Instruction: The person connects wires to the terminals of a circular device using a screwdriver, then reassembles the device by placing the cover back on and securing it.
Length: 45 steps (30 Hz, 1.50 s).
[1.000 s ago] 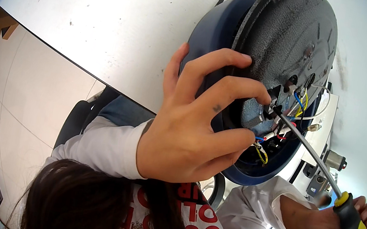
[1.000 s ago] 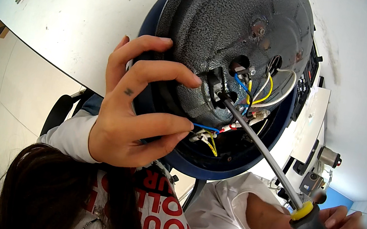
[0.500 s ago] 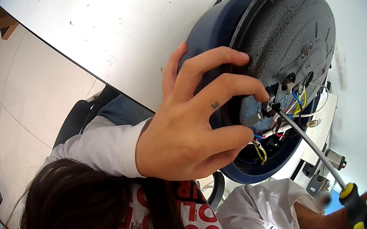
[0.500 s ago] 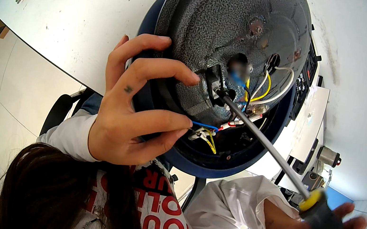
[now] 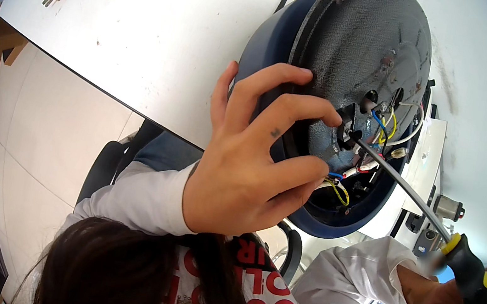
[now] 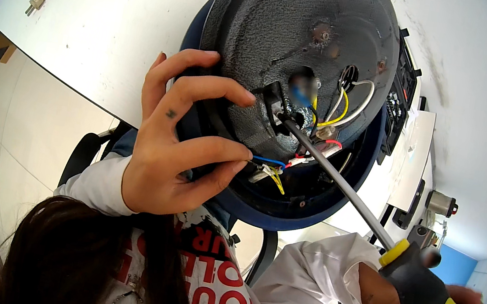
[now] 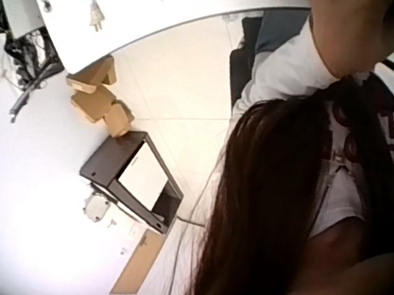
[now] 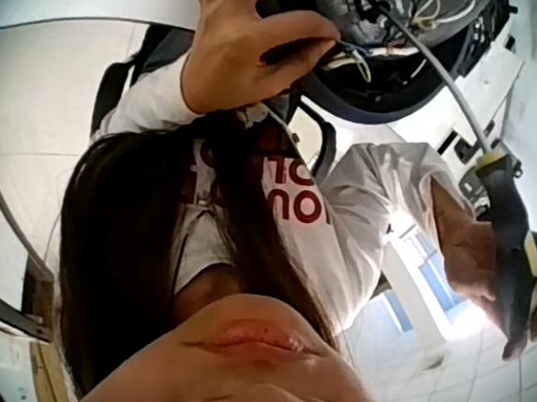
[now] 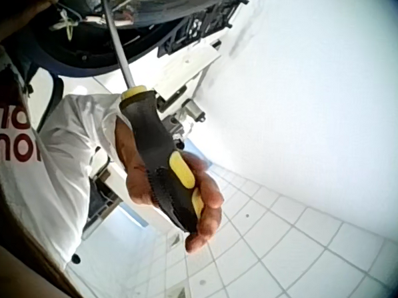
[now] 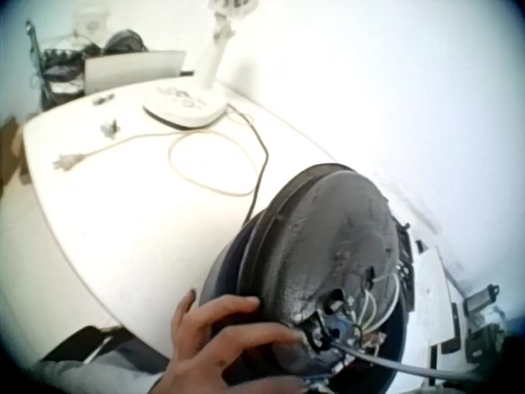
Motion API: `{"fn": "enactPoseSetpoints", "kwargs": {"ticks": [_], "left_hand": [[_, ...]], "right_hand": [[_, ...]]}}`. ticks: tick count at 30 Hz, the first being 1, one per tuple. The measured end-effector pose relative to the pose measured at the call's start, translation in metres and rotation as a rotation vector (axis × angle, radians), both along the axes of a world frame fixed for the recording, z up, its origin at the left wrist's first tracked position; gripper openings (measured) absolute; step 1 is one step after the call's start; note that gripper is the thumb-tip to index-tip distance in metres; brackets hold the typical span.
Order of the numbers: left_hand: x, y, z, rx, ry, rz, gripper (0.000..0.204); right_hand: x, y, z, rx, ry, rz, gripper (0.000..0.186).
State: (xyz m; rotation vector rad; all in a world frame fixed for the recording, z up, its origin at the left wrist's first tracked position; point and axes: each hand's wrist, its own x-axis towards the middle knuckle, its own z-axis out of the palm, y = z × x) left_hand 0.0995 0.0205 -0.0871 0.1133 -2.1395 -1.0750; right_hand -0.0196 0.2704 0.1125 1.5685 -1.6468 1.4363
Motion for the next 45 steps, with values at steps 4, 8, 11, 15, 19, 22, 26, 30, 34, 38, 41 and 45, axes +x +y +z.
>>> {"fn": "enactPoseSetpoints", "kwargs": {"ticks": [4, 8, 11, 15, 19, 22, 26, 30, 34, 38, 41, 45], "left_hand": [[0.001, -0.002, 0.001, 0.013, -0.014, 0.006, 0.018], [0.001, -0.002, 0.006, 0.004, -0.030, -0.006, 0.017], [-0.001, -0.003, 0.009, -0.039, -0.013, 0.022, 0.014], [-0.005, -0.001, 0.016, -0.088, -0.016, 0.025, 0.012], [-0.009, 0.000, 0.015, -0.105, 0.001, 0.030, 0.012], [-0.009, 0.002, 0.016, -0.109, -0.017, 0.035, 0.011], [-0.008, 0.001, 0.014, -0.120, -0.021, 0.053, 0.011], [-0.008, 0.002, 0.014, -0.130, -0.018, 0.052, 0.010], [-0.010, 0.003, 0.012, -0.121, -0.014, 0.051, 0.009], [-0.011, 0.004, 0.014, -0.114, -0.018, 0.040, 0.009], [-0.010, 0.004, 0.016, -0.122, -0.035, 0.036, 0.008], [-0.010, 0.002, 0.014, -0.135, -0.045, 0.049, 0.008]], "right_hand": [[0.014, -0.015, -0.006, 0.142, 0.005, -0.264, 0.072], [0.017, -0.026, -0.014, 0.135, 0.336, -0.627, 0.057], [0.022, -0.025, -0.007, 0.242, 0.321, -0.647, 0.058], [0.015, -0.004, 0.014, 0.470, 0.172, -0.349, 0.046], [-0.004, 0.018, 0.023, 0.472, 0.025, -0.005, 0.043], [0.009, -0.007, 0.005, 0.345, -0.018, -0.341, 0.054], [0.023, -0.034, 0.004, 0.504, 0.477, -0.762, 0.074], [0.018, -0.038, 0.009, 0.511, 0.518, -0.548, 0.051], [0.010, -0.028, 0.025, 0.572, 0.237, -0.029, 0.032], [0.023, -0.038, 0.016, 0.498, 0.069, -0.046, 0.030], [0.029, -0.047, 0.014, 0.460, -0.025, 0.000, 0.028], [0.051, -0.069, 0.012, 0.316, -0.392, 0.055, 0.027]]}}
